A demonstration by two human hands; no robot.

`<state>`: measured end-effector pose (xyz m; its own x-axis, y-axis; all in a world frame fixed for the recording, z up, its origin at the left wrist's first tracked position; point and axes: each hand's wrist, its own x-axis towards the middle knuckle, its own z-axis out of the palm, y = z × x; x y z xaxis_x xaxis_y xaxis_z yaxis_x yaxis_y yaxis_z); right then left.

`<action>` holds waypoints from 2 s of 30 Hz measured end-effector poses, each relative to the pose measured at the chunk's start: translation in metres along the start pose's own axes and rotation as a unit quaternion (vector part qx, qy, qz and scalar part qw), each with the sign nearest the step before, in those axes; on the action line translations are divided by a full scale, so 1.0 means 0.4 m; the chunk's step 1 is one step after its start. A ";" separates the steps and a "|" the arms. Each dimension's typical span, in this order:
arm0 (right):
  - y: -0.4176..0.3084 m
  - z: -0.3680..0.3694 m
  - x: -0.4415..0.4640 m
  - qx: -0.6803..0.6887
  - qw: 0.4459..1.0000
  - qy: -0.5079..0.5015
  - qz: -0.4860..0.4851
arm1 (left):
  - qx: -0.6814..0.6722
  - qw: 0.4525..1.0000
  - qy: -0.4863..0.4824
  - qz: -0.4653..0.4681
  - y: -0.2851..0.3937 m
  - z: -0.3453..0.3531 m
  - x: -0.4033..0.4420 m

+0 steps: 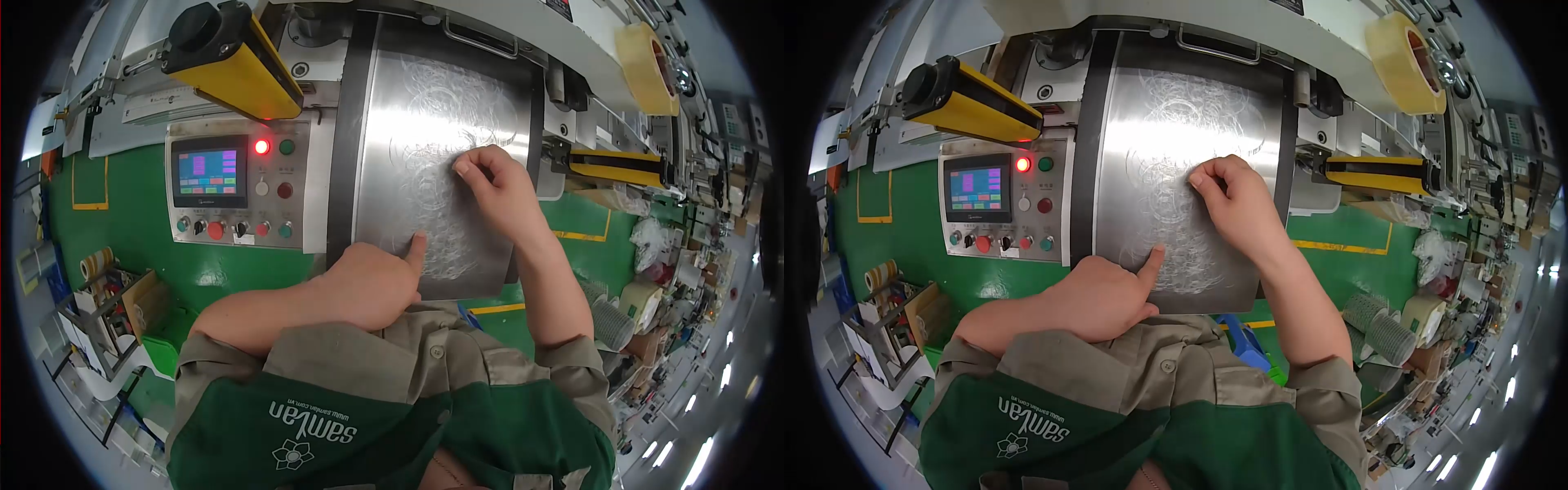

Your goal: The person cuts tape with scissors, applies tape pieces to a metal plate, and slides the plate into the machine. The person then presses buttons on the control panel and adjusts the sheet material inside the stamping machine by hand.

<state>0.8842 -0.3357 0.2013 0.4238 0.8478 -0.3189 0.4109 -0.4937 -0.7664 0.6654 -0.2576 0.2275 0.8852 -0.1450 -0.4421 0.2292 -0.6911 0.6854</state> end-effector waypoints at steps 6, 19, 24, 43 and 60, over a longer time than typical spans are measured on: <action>-0.009 0.019 0.017 -0.027 1.000 -0.003 0.007 | -0.010 1.000 -0.003 -0.008 0.003 0.000 0.000; -0.019 0.043 0.035 -0.087 0.995 0.039 -0.009 | -0.059 0.949 0.308 -0.038 -0.051 -0.009 0.028; -0.036 0.037 0.038 -0.082 0.996 0.023 0.015 | -0.013 0.936 0.349 -0.050 -0.074 -0.011 0.063; 0.107 -0.054 -0.123 0.079 0.962 0.257 -0.052 | 0.096 0.965 0.193 -0.152 -0.028 -0.039 0.117; 0.519 0.073 -0.318 -0.163 0.952 0.186 0.181 | 0.235 0.916 0.199 -0.257 0.037 -0.028 0.176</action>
<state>0.8921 -0.5404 0.0666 0.8172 0.5129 -0.2628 0.3860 -0.8257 -0.4114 0.7359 -0.2701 0.2130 0.8085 0.4903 -0.3255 0.5400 -0.8379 0.0793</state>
